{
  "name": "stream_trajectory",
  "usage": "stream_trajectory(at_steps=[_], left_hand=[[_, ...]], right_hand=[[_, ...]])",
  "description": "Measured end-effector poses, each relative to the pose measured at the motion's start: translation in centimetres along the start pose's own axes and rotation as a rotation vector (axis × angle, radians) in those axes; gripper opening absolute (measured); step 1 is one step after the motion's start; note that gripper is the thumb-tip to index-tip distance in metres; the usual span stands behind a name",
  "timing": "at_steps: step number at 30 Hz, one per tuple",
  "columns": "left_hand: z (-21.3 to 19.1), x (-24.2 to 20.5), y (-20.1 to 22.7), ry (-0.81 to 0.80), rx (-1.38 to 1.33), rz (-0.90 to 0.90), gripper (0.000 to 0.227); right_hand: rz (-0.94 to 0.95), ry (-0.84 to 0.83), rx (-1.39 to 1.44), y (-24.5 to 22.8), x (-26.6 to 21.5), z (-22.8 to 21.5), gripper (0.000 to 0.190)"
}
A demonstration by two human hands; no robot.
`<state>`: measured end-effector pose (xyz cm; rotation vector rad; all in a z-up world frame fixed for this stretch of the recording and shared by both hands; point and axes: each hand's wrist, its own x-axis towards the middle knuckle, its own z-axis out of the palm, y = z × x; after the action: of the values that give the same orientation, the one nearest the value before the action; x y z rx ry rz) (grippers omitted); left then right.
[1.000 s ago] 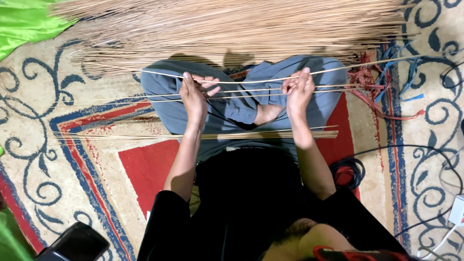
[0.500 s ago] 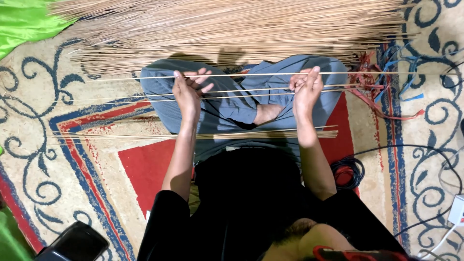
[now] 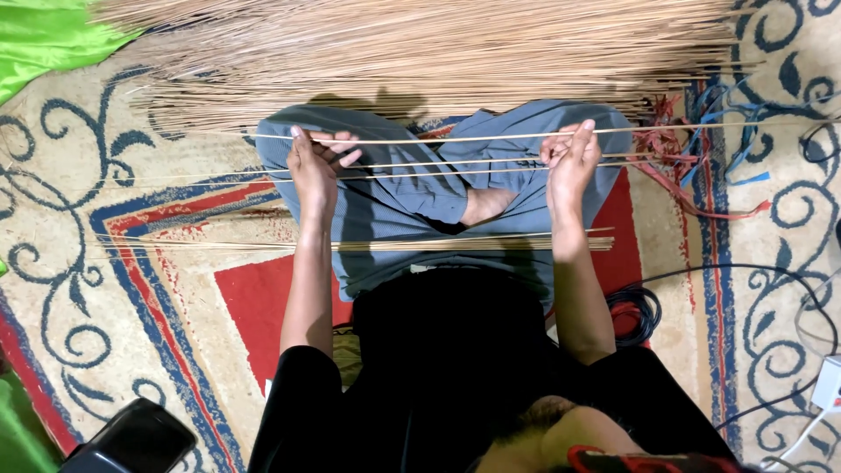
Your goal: The person sorts and aligns thin wooden sticks from a pile while sitting on the floor.
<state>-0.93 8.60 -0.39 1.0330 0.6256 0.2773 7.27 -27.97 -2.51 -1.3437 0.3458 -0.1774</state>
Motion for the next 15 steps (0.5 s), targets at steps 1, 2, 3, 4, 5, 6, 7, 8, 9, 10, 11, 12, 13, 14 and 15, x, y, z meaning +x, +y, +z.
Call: stream_trajectory(at_steps=[1, 2, 3, 4, 5, 6, 7, 8, 9, 10, 11, 12, 13, 14, 15], left_hand=[[-0.4, 0.3, -0.3, 0.020, 0.007, -0.010, 0.054], [-0.4, 0.3, -0.3, 0.019, 0.007, -0.012, 0.054], [-0.4, 0.3, -0.3, 0.026, 0.000, -0.005, 0.053], [-0.4, 0.4, -0.2, 0.033, -0.007, 0.002, 0.052], [-0.1, 0.3, 0.2, 0.033, -0.007, 0.003, 0.052], [0.1, 0.1, 0.5, 0.034, -0.014, 0.006, 0.052], [0.4, 0.0, 0.8, 0.032, -0.022, 0.008, 0.053], [0.2, 0.0, 0.7, 0.030, -0.021, 0.007, 0.053], [0.1, 0.0, 0.5, 0.050, -0.004, 0.025, 0.052], [-0.1, 0.0, 0.4, 0.069, 0.013, 0.043, 0.052], [0.1, 0.0, 0.2, 0.071, 0.012, 0.044, 0.052], [0.2, -0.1, 0.1, 0.048, 0.000, 0.053, 0.050], [0.3, -0.2, 0.0, 0.027, -0.012, 0.063, 0.050], [1.1, -0.7, -0.7, 0.030, -0.012, 0.065, 0.050], [1.9, -1.2, -1.3, -0.044, -0.011, 0.052, 0.049]], right_hand=[[0.009, -0.002, -0.013, -0.2, -0.1, -0.2, 0.043], [0.009, -0.001, -0.015, 0.1, -0.1, -0.2, 0.043], [0.013, -0.003, -0.002, 0.4, -0.1, -0.2, 0.043], [0.016, -0.005, 0.010, 0.7, -0.2, -0.2, 0.043], [0.016, -0.006, 0.010, 0.7, -0.2, -0.1, 0.043], [0.012, -0.007, 0.006, 0.7, -0.3, -0.1, 0.043], [0.007, -0.006, 0.001, 0.8, -0.4, -0.1, 0.043], [0.006, -0.005, 0.001, 0.7, -0.6, 0.1, 0.043], [0.012, 0.005, 0.012, 0.7, -0.8, 0.4, 0.044], [0.018, 0.015, 0.022, 0.6, -1.0, 0.6, 0.044], [0.018, 0.013, 0.022, 0.7, -1.0, 0.6, 0.044], [0.032, 0.016, 0.051, 0.8, -1.0, 0.6, 0.044], [0.048, 0.018, 0.080, 1.0, -1.0, 0.6, 0.044], [0.049, 0.014, 0.080, 0.6, -1.5, 1.2, 0.044], [0.065, -0.008, 0.084, 0.1, -1.9, 1.7, 0.044]])
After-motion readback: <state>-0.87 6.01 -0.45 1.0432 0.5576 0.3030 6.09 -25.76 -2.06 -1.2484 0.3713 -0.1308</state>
